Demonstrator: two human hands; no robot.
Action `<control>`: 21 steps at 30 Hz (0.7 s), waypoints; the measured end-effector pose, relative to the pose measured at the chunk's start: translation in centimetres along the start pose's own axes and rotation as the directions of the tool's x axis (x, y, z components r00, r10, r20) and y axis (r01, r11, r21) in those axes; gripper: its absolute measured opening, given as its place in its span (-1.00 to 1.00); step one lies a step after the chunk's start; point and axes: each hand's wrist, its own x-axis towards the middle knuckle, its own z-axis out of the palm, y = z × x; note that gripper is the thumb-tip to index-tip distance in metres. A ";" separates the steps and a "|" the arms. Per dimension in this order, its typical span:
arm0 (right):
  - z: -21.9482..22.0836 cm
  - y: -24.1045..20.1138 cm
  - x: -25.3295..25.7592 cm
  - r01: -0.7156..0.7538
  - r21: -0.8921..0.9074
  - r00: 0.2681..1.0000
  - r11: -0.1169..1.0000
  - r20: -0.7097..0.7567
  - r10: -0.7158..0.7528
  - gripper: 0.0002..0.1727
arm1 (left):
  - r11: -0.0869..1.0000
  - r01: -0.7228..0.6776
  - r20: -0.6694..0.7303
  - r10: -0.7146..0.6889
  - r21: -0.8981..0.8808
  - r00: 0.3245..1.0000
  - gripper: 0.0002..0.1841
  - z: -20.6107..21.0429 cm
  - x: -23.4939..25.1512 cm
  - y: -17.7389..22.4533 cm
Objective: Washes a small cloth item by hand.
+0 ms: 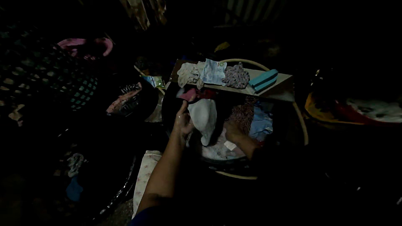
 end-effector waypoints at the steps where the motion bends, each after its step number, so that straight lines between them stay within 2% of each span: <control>1: 1.1 1.0 -0.2 0.013 -0.032 0.999 0.999 0.033 -0.012 -0.35 | 1.000 -0.001 -0.018 0.002 0.008 1.000 -0.44 0.3 0.0 0.1; 3: 2.7 2.7 -0.4 0.040 -0.121 0.999 0.992 0.017 -0.038 -0.32 | 0.992 0.023 -0.144 -0.005 0.127 0.990 -0.53 0.9 0.0 0.5; 6: 4.7 2.9 -1.6 0.127 -0.183 0.990 0.975 -0.029 -0.134 -0.35 | 0.908 0.178 -0.346 -0.039 0.379 0.937 -0.57 1.1 -0.2 0.9; 8: 5.3 2.2 -2.7 0.215 -0.164 0.974 0.963 -0.036 -0.223 -0.47 | 0.900 0.202 -0.392 -0.038 0.385 0.919 -0.56 1.3 0.1 1.0; 10: 5.3 1.8 -3.5 0.264 -0.089 0.964 0.960 0.050 -0.261 -0.47 | 0.932 0.160 -0.416 -0.011 0.325 0.909 -0.56 1.6 0.3 0.6; 12: 3.1 -0.1 -4.5 0.170 -0.003 0.970 0.985 0.176 -0.167 -0.43 | 0.955 0.119 -0.405 0.002 0.273 0.914 -0.55 1.7 0.4 0.2; 14: -1.3 -3.9 -4.7 -0.031 -0.029 0.963 0.999 0.266 0.038 -0.53 | 0.969 0.105 -0.385 -0.011 0.223 0.923 -0.54 1.6 0.5 0.0; 16: -2.0 -5.0 -3.9 -0.164 -0.040 0.922 0.986 0.350 0.167 -0.52 | 0.976 0.108 -0.370 -0.031 0.190 0.929 -0.56 1.3 0.4 -0.1; 18: 0.6 -1.9 -1.9 -0.158 0.062 0.896 0.985 0.428 0.117 -0.46 | 0.983 0.098 -0.374 -0.033 0.157 0.927 -0.60 0.9 0.4 -0.1; 19: 1.5 0.4 -0.7 -0.159 0.179 0.897 0.971 0.436 0.066 -0.47 | 0.986 0.092 -0.373 -0.033 0.141 0.927 -0.61 0.6 0.4 -0.1; 21: -0.4 2.1 -1.2 -0.261 0.412 0.880 0.873 0.474 0.039 -0.48 | 0.980 0.107 -0.379 -0.035 0.169 0.925 -0.58 0.1 0.4 -0.2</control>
